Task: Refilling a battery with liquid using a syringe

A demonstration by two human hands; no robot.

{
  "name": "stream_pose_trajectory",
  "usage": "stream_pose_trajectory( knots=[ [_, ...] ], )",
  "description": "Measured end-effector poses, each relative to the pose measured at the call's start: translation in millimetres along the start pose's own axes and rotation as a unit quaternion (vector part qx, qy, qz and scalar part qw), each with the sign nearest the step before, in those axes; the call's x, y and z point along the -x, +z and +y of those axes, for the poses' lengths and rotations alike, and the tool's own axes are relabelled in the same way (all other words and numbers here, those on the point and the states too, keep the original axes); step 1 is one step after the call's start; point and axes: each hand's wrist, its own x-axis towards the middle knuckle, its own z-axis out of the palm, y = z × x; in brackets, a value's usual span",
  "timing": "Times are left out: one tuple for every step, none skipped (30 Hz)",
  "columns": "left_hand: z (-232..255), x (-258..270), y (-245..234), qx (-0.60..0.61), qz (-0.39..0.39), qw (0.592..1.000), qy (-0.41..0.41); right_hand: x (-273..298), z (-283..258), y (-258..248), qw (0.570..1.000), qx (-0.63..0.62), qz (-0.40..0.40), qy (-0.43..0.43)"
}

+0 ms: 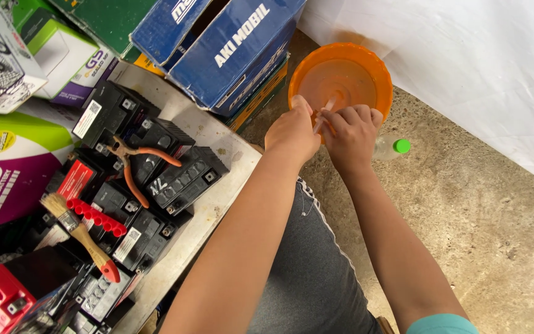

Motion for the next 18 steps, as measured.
stream_pose_trajectory(
  knots=[
    [-3,4,0,0.003,0.001,1.0,-0.001,3,1,1,1.0,-0.001,-0.001,-0.003],
    [-6,8,0,0.015,-0.003,1.0,0.011,6,2,1,1.0,-0.019,0.012,0.018],
    [-8,13,0,0.027,-0.006,0.999,0.023,8,2,2,0.998,-0.038,0.025,0.038],
    [-8,22,-3,0.03,-0.003,0.999,0.022,7,1,-2,0.998,-0.04,0.025,0.034],
    [-7,31,-6,0.032,-0.007,0.999,0.03,6,-2,-5,0.995,-0.069,0.035,0.055],
    [-7,41,-9,0.033,-0.01,0.999,0.039,5,-4,-9,0.991,-0.099,0.046,0.077],
    [-7,49,-12,0.036,-0.007,0.999,0.038,2,-10,-16,0.991,-0.1,0.045,0.073],
    [-6,57,-16,0.033,0.008,0.997,0.067,-1,-16,-24,0.981,-0.146,0.043,0.122],
    [-7,66,-19,0.03,0.024,0.995,0.094,-4,-23,-31,0.966,-0.193,0.04,0.169],
    [-9,73,-19,0.034,0.027,0.995,0.093,-6,-29,-42,0.966,-0.195,0.038,0.164],
    [-11,80,-20,0.032,0.074,0.988,0.129,-9,-36,-52,0.948,-0.233,0.009,0.218],
    [-13,88,-21,0.029,0.121,0.979,0.164,-12,-42,-63,0.924,-0.27,-0.021,0.271],
    [-19,89,-14,0.032,0.127,0.978,0.162,-18,-50,-72,0.925,-0.272,-0.022,0.264],
    [-26,91,-7,-0.003,0.226,0.952,0.209,-24,-57,-82,0.913,-0.311,-0.018,0.264],
    [-33,92,0,-0.039,0.32,0.913,0.251,-29,-66,-92,0.899,-0.35,-0.016,0.263],
    [-37,106,-4,-0.038,0.326,0.912,0.247,-33,-74,-99,0.899,-0.353,-0.019,0.258],
    [-42,120,-8,-0.042,0.364,0.888,0.279,-37,-83,-106,0.884,-0.391,-0.032,0.255],
    [-46,134,-11,-0.047,0.401,0.861,0.31,-40,-92,-114,0.867,-0.428,-0.044,0.251]
  ],
)
